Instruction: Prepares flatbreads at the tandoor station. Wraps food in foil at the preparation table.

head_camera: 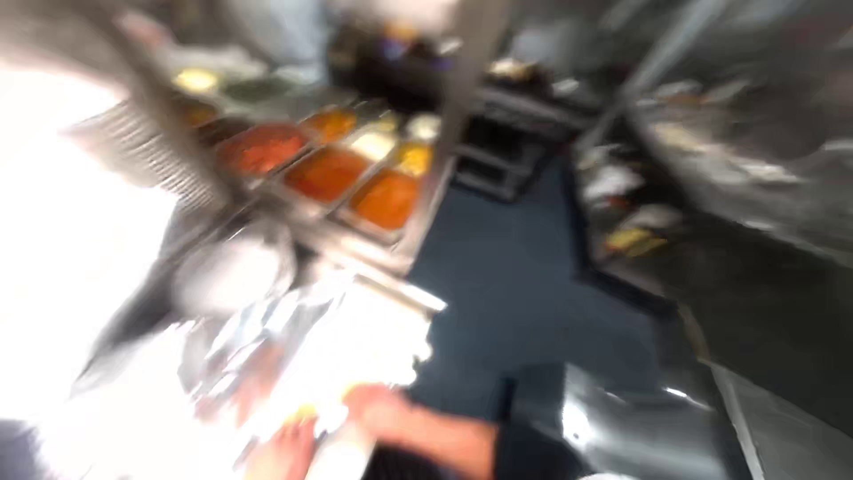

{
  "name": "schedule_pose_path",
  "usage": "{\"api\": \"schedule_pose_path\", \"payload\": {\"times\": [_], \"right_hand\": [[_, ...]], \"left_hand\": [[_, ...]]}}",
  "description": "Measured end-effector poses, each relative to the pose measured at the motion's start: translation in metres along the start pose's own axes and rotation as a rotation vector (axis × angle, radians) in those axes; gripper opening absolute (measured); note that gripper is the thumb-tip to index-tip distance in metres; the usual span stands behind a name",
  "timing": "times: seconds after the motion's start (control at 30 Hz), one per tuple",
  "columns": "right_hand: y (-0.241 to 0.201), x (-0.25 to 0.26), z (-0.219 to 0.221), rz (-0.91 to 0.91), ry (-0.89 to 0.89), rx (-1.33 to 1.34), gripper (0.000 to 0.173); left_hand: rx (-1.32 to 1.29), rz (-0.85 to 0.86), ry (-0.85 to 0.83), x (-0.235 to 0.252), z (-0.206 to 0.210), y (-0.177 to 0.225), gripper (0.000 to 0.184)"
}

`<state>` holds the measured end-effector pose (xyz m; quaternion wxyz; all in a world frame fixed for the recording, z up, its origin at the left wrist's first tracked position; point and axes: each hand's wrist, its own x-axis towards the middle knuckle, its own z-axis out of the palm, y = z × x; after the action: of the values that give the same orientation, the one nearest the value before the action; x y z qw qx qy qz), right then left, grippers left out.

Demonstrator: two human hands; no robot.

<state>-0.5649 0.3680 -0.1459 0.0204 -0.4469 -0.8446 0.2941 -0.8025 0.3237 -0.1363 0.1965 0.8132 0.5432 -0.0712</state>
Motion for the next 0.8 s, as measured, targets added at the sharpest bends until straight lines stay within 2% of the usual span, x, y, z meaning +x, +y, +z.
{"api": "schedule_pose_path", "payload": {"times": [0.07,0.13,0.17,0.23,0.33,0.37,0.43,0.47,0.5,0.57,0.67,0.7,0.73,0.8], "right_hand": [[0.003,0.028,-0.031,0.015,-0.348,0.090,0.036],[0.009,0.066,-0.045,0.022,-0.546,0.109,0.041],[0.012,0.076,-0.043,0.024,-0.592,0.110,0.041],[0.009,0.089,-0.039,0.059,-0.621,0.080,0.037],[-0.007,0.080,-0.032,0.124,-0.498,-0.028,0.030],[-0.012,0.067,-0.024,0.098,-0.363,-0.100,0.029],[-0.006,0.034,0.015,-0.113,0.101,-0.262,0.028],[0.002,0.024,0.033,-0.220,0.241,-0.308,0.030],[0.010,0.017,0.045,-0.273,0.252,-0.324,0.035],[0.024,0.016,0.056,-0.318,0.234,-0.316,0.043],[0.030,0.032,0.048,-0.352,0.220,-0.274,0.041],[0.027,0.033,0.040,-0.342,0.167,-0.244,0.040],[0.023,0.033,0.025,-0.307,0.051,-0.198,0.040],[0.014,0.038,-0.008,-0.208,-0.288,-0.073,0.046]], "left_hand": [[-0.189,-0.108,-0.352,0.019,-0.032,-0.017,0.046],[-0.335,-0.143,-0.534,0.038,-0.069,-0.029,0.049],[-0.368,-0.150,-0.558,0.043,-0.079,-0.026,0.047],[-0.217,-0.139,-0.407,0.039,-0.068,-0.009,0.040],[0.177,-0.021,0.295,0.007,0.022,0.019,0.037],[0.202,-0.018,0.394,0.002,0.044,0.023,0.040],[0.147,-0.012,0.417,-0.004,0.072,0.016,0.043],[0.116,0.006,0.419,-0.001,0.078,0.007,0.043],[0.082,0.029,0.400,0.002,0.079,-0.002,0.043],[0.021,0.084,0.369,0.007,0.077,-0.019,0.044],[-0.064,0.200,0.425,0.013,0.075,-0.041,0.039],[-0.100,0.220,0.416,0.010,0.070,-0.042,0.036],[-0.158,0.208,0.353,0.007,0.060,-0.040,0.035],[-0.314,0.107,0.063,0.000,0.026,-0.035,0.041]]}}
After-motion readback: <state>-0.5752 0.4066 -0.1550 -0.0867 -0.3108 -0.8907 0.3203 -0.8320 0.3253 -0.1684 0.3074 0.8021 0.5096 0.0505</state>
